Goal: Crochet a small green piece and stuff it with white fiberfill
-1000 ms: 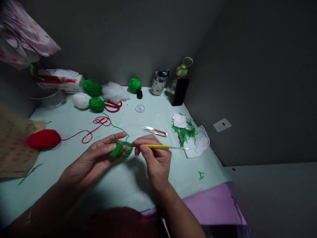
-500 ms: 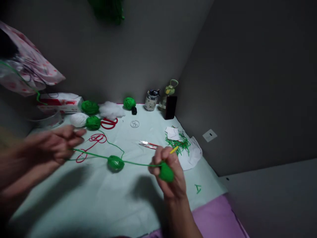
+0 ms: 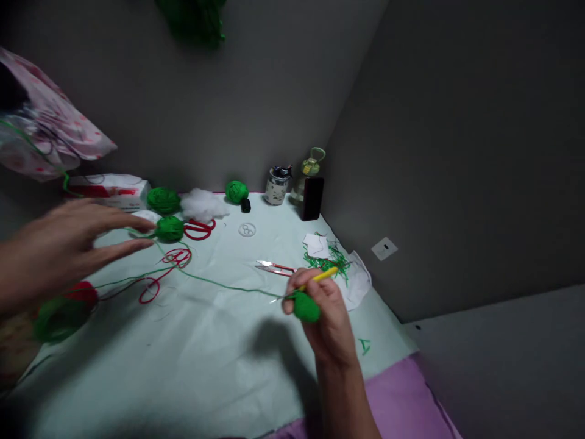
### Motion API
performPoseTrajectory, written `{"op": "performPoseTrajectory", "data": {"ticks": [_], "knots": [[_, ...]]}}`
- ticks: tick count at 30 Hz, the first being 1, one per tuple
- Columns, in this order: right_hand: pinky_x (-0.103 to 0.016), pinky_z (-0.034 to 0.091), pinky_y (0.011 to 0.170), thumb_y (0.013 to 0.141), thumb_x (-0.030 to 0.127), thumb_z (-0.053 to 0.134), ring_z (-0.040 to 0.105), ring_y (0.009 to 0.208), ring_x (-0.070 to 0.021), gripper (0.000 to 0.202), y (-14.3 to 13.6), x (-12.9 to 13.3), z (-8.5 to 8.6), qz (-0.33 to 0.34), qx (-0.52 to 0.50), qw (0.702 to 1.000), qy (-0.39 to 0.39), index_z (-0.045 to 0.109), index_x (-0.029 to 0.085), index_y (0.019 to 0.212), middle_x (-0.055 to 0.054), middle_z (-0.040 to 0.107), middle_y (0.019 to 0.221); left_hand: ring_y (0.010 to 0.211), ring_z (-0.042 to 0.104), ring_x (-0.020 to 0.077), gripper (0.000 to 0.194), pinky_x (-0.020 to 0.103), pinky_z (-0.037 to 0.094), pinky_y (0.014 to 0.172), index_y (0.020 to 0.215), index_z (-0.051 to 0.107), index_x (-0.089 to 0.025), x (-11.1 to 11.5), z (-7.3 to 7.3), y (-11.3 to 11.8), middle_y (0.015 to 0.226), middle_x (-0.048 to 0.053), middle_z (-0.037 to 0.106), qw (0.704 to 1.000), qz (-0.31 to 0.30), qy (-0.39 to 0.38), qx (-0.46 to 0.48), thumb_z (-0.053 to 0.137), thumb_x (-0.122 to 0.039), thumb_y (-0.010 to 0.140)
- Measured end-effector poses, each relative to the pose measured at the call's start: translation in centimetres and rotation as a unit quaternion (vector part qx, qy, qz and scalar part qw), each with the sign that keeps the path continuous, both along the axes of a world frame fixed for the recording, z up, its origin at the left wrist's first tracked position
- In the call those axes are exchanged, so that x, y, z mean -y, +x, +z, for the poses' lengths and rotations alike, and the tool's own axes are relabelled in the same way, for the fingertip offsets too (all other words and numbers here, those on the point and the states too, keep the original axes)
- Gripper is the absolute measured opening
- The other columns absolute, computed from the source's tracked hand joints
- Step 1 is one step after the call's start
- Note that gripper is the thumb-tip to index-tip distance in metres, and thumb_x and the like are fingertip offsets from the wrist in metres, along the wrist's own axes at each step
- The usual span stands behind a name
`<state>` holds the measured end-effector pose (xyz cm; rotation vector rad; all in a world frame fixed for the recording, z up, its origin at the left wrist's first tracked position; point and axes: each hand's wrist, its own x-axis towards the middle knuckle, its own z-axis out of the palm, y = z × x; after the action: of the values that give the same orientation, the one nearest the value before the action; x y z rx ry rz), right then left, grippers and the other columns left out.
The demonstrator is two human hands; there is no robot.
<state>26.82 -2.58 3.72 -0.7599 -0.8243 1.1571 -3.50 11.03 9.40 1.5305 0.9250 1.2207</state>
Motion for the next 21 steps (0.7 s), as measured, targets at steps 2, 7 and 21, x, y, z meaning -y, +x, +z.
{"op": "performPoseTrajectory", "data": {"ticks": [2, 7, 21], "knots": [[-0.021, 0.052, 0.051, 0.087, 0.034, 0.074, 0.063, 0.054, -0.0088, 0.015, -2.3, -0.6, 0.0, 0.064, 0.015, 0.998, 0.004, 0.074, 0.020, 0.081, -0.001, 0.065, 0.075, 0.091, 0.056, 0.0195, 0.011, 0.022, 0.045, 0.078, 0.083, 0.074, -0.021, 2.4, -0.8, 3.2, 0.087, 0.000, 0.067, 0.993, -0.024, 0.029, -0.111, 0.080, -0.030, 0.078], [-0.020, 0.050, 0.053, 0.089, 0.032, 0.072, 0.064, 0.055, -0.0090, 0.014, -5.0, -1.6, 0.1, 0.106, -0.005, 0.994, 0.014, 0.075, 0.021, 0.081, 0.000, 0.065, 0.074, 0.053, 0.033, 0.0110, 0.048, 0.028, 0.055, 0.060, 0.063, 0.049, -0.020, 6.1, -3.2, 8.5, 0.059, -0.005, 0.037, 0.889, -0.332, -0.270, 0.163, 0.053, -0.056, 0.094], [-0.023, 0.045, 0.062, 0.091, 0.037, 0.070, 0.055, 0.070, -0.0113, 0.015, -6.5, -2.1, -2.5, -0.035, 0.061, 0.997, 0.025, 0.077, 0.025, 0.088, -0.002, 0.069, 0.082, 0.146, 0.034, 0.0278, 0.029, 0.050, 0.007, 0.125, 0.117, 0.076, -0.032, 7.1, -6.8, 6.8, 0.138, 0.003, 0.064, 0.989, -0.137, 0.032, -0.041, 0.054, -0.039, 0.100]]}}
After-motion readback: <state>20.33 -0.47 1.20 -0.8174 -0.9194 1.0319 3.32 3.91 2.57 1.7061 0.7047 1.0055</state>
